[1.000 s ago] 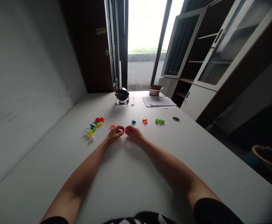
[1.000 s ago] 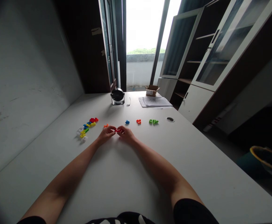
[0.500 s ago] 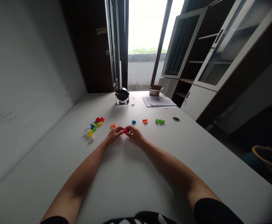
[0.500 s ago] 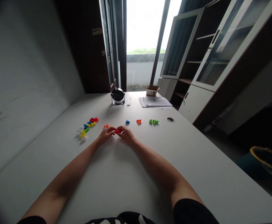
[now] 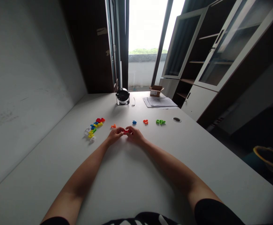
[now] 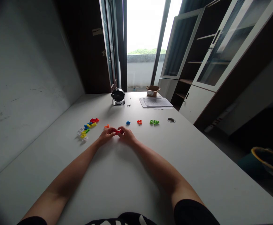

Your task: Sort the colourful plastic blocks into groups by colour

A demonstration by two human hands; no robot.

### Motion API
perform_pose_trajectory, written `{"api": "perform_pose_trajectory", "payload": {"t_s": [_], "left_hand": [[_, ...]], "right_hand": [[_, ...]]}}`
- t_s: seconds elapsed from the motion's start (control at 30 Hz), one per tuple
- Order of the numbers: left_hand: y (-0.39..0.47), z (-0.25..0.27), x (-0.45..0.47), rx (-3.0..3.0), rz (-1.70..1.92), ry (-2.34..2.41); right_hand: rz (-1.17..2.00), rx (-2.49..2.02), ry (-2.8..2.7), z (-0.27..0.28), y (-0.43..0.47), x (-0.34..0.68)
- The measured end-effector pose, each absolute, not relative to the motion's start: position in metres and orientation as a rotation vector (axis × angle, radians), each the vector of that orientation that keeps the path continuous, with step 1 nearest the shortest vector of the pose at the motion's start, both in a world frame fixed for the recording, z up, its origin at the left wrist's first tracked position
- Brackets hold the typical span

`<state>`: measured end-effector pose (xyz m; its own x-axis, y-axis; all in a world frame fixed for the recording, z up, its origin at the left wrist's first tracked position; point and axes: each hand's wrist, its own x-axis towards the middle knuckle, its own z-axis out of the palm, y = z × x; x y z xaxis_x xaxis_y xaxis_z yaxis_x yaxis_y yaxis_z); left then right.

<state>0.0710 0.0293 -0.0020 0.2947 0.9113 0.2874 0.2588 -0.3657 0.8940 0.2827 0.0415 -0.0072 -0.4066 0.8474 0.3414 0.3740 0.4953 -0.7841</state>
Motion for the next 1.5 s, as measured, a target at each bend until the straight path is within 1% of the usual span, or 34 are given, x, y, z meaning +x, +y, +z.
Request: {"api": "perform_pose_trajectory", "payload": {"t_s": [0.27, 0.6, 1.03, 1.23, 1.5], "left_hand": [[0.0252, 0.0008, 0.0717, 1.835, 1.057, 1.085], [0.026, 0.0056, 0.0726, 1.859, 1.027, 1.158], [0.0268, 0.0031, 0.0722, 1.846, 1.018, 1.092], [0.0248, 0.0027, 0.0724, 1.854, 1.045, 1.131], [0.0251, 0.0001, 0.0716, 1.838, 1.042, 1.139]], "right_hand": [[0.725, -1.059, -2.005, -0.0108, 0.0439, 0.2816], [0.7, -0.895, -1.992, -0.0057, 0.0417, 0.2825], [0.593, -0.737, -2.0, -0.0022, 0.0385, 0.284], [0.538, -0.89, -1.962, -0.0031, 0.0387, 0.2852], [0.686, -1.082, -1.957, -0.0068, 0.0442, 0.2877]]}}
